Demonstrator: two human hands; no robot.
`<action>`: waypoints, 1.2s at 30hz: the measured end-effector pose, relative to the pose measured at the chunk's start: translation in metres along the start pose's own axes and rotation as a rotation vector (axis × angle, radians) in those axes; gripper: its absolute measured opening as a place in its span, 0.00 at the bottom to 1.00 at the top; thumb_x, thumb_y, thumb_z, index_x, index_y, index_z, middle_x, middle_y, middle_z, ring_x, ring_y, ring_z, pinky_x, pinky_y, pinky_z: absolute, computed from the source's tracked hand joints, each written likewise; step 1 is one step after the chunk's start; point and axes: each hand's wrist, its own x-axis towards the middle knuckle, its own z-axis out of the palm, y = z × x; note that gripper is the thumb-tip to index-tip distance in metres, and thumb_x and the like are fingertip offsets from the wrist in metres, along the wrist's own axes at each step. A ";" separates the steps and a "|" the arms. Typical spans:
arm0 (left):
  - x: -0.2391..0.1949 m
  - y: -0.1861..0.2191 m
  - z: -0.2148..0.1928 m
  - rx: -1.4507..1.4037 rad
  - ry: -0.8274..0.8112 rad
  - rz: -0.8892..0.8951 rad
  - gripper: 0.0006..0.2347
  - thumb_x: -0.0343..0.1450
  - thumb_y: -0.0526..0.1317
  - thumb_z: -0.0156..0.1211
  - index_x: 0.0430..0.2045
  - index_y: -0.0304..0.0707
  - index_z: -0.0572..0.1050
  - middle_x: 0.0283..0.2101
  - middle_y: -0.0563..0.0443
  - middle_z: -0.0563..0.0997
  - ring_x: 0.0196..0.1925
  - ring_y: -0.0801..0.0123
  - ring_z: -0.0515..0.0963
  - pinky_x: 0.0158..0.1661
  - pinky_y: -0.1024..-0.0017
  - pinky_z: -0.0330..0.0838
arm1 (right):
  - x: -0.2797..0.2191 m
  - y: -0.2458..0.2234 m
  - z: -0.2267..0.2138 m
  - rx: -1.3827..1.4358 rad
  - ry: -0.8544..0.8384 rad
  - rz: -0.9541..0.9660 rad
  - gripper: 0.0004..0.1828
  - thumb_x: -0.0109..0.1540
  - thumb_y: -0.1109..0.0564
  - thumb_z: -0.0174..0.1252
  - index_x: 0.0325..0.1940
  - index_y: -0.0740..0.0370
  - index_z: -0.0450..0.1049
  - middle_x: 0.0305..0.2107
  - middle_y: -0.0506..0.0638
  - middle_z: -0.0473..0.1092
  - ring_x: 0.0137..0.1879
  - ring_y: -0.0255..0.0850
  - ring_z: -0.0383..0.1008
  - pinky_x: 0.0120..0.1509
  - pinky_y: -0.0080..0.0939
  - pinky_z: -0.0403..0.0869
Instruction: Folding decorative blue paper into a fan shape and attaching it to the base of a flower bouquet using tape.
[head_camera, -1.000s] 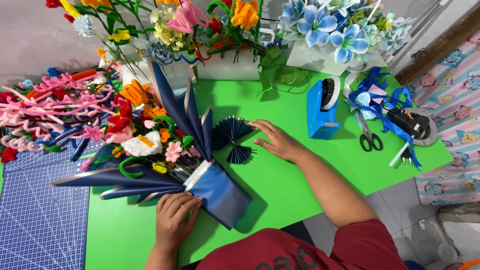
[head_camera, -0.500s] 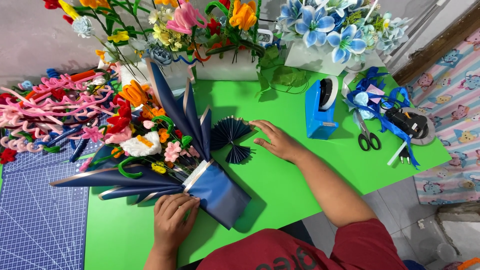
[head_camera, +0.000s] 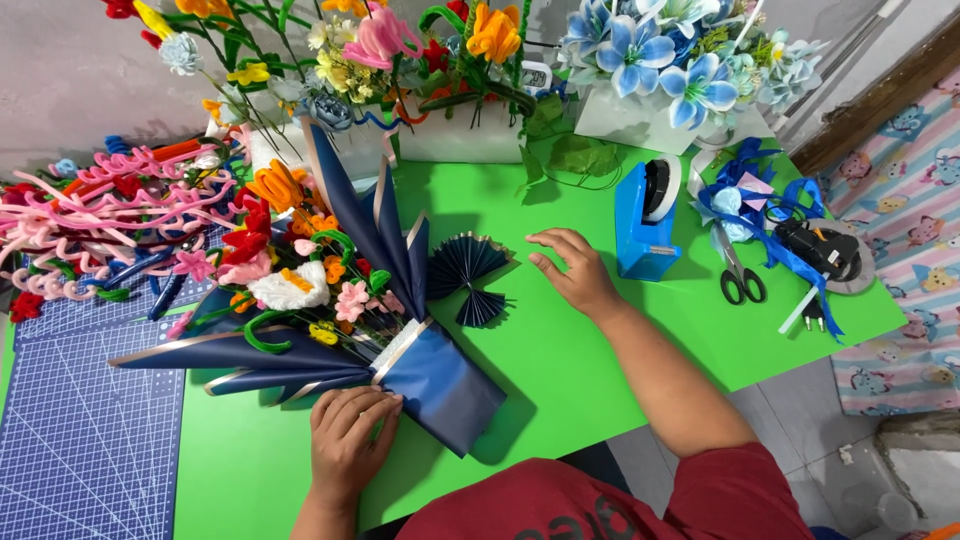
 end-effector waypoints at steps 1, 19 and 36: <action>0.000 0.000 0.000 0.001 0.000 -0.001 0.05 0.69 0.36 0.69 0.36 0.46 0.80 0.39 0.57 0.84 0.43 0.66 0.83 0.48 0.68 0.67 | -0.001 -0.001 0.003 0.001 -0.001 0.000 0.17 0.69 0.50 0.57 0.59 0.59 0.76 0.50 0.56 0.74 0.58 0.48 0.74 0.64 0.48 0.74; 0.003 0.001 -0.002 0.000 0.028 0.000 0.05 0.70 0.36 0.69 0.36 0.46 0.80 0.40 0.56 0.84 0.43 0.67 0.83 0.48 0.67 0.68 | -0.009 -0.042 0.046 -0.418 -0.346 -0.409 0.44 0.62 0.28 0.61 0.76 0.47 0.60 0.68 0.53 0.63 0.75 0.55 0.59 0.80 0.69 0.52; 0.004 0.002 -0.007 -0.020 0.051 0.022 0.04 0.71 0.36 0.69 0.36 0.44 0.79 0.39 0.55 0.83 0.43 0.65 0.82 0.46 0.65 0.70 | -0.013 -0.020 0.013 -0.230 -0.305 -0.095 0.31 0.54 0.32 0.70 0.53 0.48 0.74 0.50 0.51 0.67 0.62 0.49 0.66 0.68 0.52 0.63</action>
